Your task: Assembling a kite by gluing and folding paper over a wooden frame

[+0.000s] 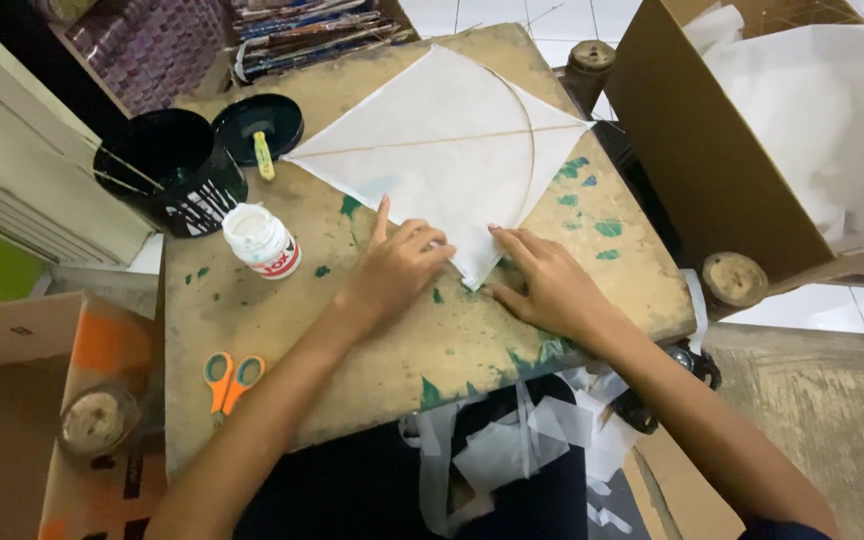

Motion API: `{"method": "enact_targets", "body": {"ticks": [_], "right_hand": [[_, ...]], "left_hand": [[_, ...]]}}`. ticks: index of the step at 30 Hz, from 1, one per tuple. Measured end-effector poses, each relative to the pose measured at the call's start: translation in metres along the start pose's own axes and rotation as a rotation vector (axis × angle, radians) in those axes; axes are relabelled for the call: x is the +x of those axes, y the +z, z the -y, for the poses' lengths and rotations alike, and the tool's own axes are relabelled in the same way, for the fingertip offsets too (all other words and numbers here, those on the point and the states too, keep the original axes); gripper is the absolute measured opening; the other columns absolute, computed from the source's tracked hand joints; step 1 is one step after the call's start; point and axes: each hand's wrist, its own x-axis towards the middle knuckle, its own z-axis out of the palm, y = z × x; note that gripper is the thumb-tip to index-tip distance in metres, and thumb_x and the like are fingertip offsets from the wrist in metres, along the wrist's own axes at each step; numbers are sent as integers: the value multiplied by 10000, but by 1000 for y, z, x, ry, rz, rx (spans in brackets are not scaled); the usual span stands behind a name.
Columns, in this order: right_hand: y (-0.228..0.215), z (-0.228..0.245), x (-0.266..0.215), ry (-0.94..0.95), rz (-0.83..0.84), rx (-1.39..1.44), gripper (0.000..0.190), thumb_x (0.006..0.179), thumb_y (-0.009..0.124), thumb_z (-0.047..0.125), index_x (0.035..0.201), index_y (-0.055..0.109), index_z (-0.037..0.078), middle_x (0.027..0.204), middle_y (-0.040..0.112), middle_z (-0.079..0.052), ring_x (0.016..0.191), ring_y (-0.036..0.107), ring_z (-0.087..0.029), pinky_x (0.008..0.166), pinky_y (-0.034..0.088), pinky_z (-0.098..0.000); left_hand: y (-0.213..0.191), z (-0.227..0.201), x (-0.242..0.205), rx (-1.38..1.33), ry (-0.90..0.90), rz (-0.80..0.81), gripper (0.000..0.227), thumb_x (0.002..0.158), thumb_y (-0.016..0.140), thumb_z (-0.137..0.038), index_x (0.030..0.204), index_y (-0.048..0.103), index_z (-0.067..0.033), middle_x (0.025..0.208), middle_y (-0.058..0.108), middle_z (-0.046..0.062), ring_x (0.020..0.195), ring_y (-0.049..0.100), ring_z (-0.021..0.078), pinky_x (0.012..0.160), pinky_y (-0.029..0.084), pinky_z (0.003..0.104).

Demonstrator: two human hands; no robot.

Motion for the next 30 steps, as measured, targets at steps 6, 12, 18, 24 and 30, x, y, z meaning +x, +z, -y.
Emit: {"method": "enact_targets", "body": {"ticks": [6,12,18,24,30], "right_hand": [[-22,0,16,70,-14,95,741,816,749,227,1471,453,47,1301,598,-253,1131,636,-494,935,526,-591],[-20,-24,14,128,17,54,702,837,705,170,1490,448,143,1289,625,-231,1100,659,-495,891,562,-597],[-28,-52,9,24,11,107,563,881,540,-12,1440,481,-30,1340,587,-341,1130,613,-561,913,538,-619],[-33,-35,-11,67,16,315,809,766,617,56,1538,381,9,1389,554,-311,1249,557,-513,1032,477,-609],[-27,-35,-13,81,-38,190,827,776,741,215,1510,409,27,1367,544,-287,1302,534,-490,1090,451,-564]], "left_hand": [[-9,0,3,80,117,-109,161,931,709,-188,1091,697,-195,944,693,-6,985,665,199,1089,355,731],[39,-5,2,89,209,-276,82,993,651,-205,1065,691,-204,909,639,-23,959,633,184,1096,410,653],[69,-10,13,35,198,-200,182,1029,589,-211,1191,668,-184,932,592,-31,986,625,165,1045,511,455],[69,-8,34,-93,192,-6,402,1032,543,-71,1424,548,-161,967,614,-5,974,677,169,948,578,372],[60,-15,44,53,231,-158,392,1070,516,-140,1453,525,-226,1039,576,-26,901,649,133,888,559,331]]}}
